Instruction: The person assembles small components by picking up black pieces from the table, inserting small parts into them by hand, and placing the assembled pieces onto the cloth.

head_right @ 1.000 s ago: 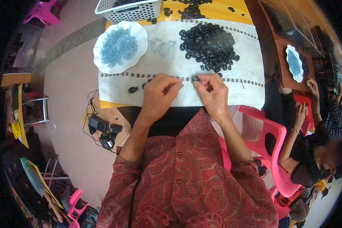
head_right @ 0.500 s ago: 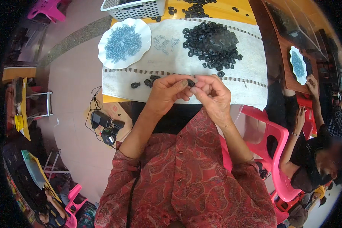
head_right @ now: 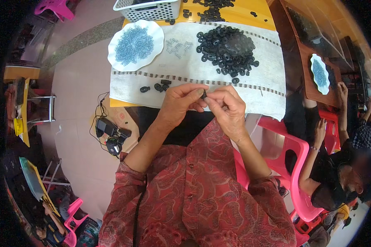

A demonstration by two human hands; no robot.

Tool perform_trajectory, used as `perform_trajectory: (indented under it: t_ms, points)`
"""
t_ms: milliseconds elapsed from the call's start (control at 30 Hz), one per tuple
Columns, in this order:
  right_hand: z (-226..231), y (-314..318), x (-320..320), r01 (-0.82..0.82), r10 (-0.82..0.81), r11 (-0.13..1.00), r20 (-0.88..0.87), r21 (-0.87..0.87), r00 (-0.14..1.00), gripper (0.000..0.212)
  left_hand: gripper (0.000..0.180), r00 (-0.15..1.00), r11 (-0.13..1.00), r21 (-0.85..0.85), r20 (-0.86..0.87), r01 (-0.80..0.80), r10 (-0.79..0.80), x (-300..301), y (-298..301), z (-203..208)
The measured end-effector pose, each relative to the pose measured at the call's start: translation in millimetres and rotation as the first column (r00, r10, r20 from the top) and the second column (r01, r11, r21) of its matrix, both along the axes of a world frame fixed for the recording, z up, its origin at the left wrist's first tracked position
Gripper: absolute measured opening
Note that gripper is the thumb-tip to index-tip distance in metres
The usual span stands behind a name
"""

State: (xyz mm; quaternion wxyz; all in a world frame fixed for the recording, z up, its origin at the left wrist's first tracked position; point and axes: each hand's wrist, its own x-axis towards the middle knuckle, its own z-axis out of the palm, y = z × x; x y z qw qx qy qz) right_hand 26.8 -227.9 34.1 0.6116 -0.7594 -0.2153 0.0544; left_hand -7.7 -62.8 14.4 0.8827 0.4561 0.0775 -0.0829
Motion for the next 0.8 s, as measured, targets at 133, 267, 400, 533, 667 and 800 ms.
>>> perform_trajectory:
  t_ms: [133,267,400,533,667,800]
  points:
    - [3.2,3.9,-0.2,-0.010,0.015,0.998,0.096,-0.055,0.995,0.011,0.022,0.999,0.993,0.110,0.013,-0.047,0.046,-2.3,-0.8,1.5]
    - [4.2,4.9,1.9,-0.047,0.056,0.995,0.094,-0.090,0.994,0.010,0.023,0.998,0.992,0.119,0.028,-0.053,0.050,-5.1,4.3,3.8]
    - [4.2,6.6,4.5,-0.036,0.035,0.999,-0.029,-0.022,0.999,0.007,0.024,0.990,0.992,0.058,0.090,-0.115,0.109,-4.7,4.8,3.2]
    - [2.5,6.1,5.5,-0.025,0.028,0.999,-0.067,0.041,0.997,0.008,0.024,0.973,0.993,0.040,0.208,-0.107,0.096,-4.1,4.4,3.7]
    - [5.3,5.4,2.8,-0.006,0.014,0.997,-0.104,0.074,0.994,0.009,0.025,0.970,0.995,0.040,0.232,-0.090,0.078,-5.2,2.8,6.4]
    - [6.4,3.9,1.2,-0.007,0.018,0.995,-0.109,0.101,0.994,0.010,0.026,0.967,0.996,0.038,0.245,-0.084,0.072,-6.7,0.8,6.1]
